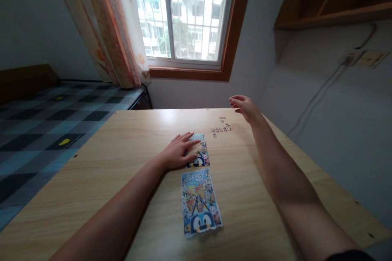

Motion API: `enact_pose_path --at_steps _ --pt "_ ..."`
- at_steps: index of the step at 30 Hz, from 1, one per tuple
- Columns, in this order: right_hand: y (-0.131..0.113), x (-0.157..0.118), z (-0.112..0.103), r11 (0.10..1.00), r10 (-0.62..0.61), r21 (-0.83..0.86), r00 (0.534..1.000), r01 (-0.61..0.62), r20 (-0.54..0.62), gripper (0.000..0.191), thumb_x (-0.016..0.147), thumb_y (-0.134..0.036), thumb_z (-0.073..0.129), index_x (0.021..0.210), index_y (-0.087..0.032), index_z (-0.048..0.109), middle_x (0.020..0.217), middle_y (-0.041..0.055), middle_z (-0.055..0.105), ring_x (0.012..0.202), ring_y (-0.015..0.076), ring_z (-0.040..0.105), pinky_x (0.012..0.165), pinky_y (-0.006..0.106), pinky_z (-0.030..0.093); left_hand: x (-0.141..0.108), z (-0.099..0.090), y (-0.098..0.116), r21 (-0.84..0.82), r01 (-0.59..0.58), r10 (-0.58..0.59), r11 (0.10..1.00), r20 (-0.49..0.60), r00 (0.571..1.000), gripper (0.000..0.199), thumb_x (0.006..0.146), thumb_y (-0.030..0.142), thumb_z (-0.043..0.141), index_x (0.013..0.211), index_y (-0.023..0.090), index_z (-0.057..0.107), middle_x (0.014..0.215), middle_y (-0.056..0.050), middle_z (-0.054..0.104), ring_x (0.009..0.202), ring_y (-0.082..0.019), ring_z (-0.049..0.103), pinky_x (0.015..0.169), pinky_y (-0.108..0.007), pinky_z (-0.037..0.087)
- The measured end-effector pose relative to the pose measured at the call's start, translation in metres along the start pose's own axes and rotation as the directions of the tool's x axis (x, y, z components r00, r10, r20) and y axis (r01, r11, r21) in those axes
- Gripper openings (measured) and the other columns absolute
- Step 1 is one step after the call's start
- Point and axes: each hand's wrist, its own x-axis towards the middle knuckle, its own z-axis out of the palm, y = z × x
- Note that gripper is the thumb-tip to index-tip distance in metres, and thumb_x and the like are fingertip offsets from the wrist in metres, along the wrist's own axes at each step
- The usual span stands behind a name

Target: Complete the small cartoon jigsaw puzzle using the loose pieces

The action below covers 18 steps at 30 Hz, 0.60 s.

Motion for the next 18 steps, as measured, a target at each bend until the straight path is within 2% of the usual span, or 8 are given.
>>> enact_pose_path --at_steps 2,5,9,13,15,18 --pt "0.012 0.007 -0.008 0.998 0.052 0.047 0.989 -0.046 -0.141 0.039 0.086 -0.042 0.059 0.115 -0.017 0.066 0.112 0.0118 0.070 0.088 0.0165 0.061 0.064 0.022 0.045 0.000 -0.003 0.004 -0.031 -0.030 0.028 0.999 -0.046 0.999 0.047 0.095 0.054 0.053 0.137 0.035 0.063 0.165 -0.005 0.032 0.151 -0.033 0.029 0.123 -0.056 0.024" --pt "0.032 0.013 -0.010 0.995 0.093 0.002 0.974 -0.095 -0.207 0.043 0.087 -0.042 0.057 0.120 -0.016 0.066 0.118 0.0137 0.070 0.091 0.0176 0.062 0.063 0.022 0.046 0.001 -0.005 0.009 -0.067 -0.058 0.055 0.996 -0.056 0.997 0.034 0.093 0.045 0.059 0.123 0.037 0.073 0.163 -0.001 0.036 0.150 -0.033 0.031 0.121 -0.054 0.030" --pt "0.063 0.014 0.002 0.992 0.102 -0.063 0.984 -0.112 -0.145 0.040 0.086 -0.037 0.062 0.117 -0.014 0.072 0.117 0.0132 0.073 0.088 0.0169 0.063 0.062 0.021 0.046 0.001 -0.003 0.009 -0.065 -0.056 0.054 0.996 -0.030 0.998 0.031 0.091 0.038 0.064 0.120 0.040 0.074 0.162 0.000 0.038 0.150 -0.033 0.031 0.120 -0.056 0.031" --pt "0.095 0.013 0.013 0.975 0.151 -0.158 0.988 -0.155 -0.041 0.031 0.081 -0.026 0.069 0.108 -0.012 0.078 0.096 0.0114 0.077 0.071 0.0140 0.063 0.059 0.021 0.045 0.001 0.000 0.008 -0.062 -0.053 0.052 0.997 -0.028 0.998 0.032 0.090 0.034 0.065 0.121 0.041 0.073 0.163 0.000 0.037 0.150 -0.035 0.031 0.120 -0.058 0.029" --pt "0.107 0.015 0.014 0.963 0.166 -0.216 0.986 -0.160 0.008 0.029 0.078 -0.024 0.073 0.104 -0.013 0.079 0.088 0.0100 0.078 0.067 0.0136 0.063 0.060 0.021 0.046 0.001 0.000 0.007 -0.065 -0.051 0.049 0.997 -0.030 0.998 0.033 0.090 0.035 0.065 0.121 0.041 0.073 0.162 0.000 0.037 0.149 -0.035 0.032 0.120 -0.058 0.028" --pt "0.115 0.018 0.015 0.940 0.165 -0.312 0.985 -0.140 0.055 0.026 0.074 -0.022 0.078 0.098 -0.014 0.081 0.086 0.0086 0.078 0.071 0.0159 0.067 0.064 0.022 0.048 0.002 0.001 0.007 -0.078 -0.054 0.051 0.995 -0.036 0.998 0.032 0.089 0.036 0.067 0.120 0.041 0.074 0.161 -0.001 0.039 0.149 -0.036 0.033 0.120 -0.058 0.028"
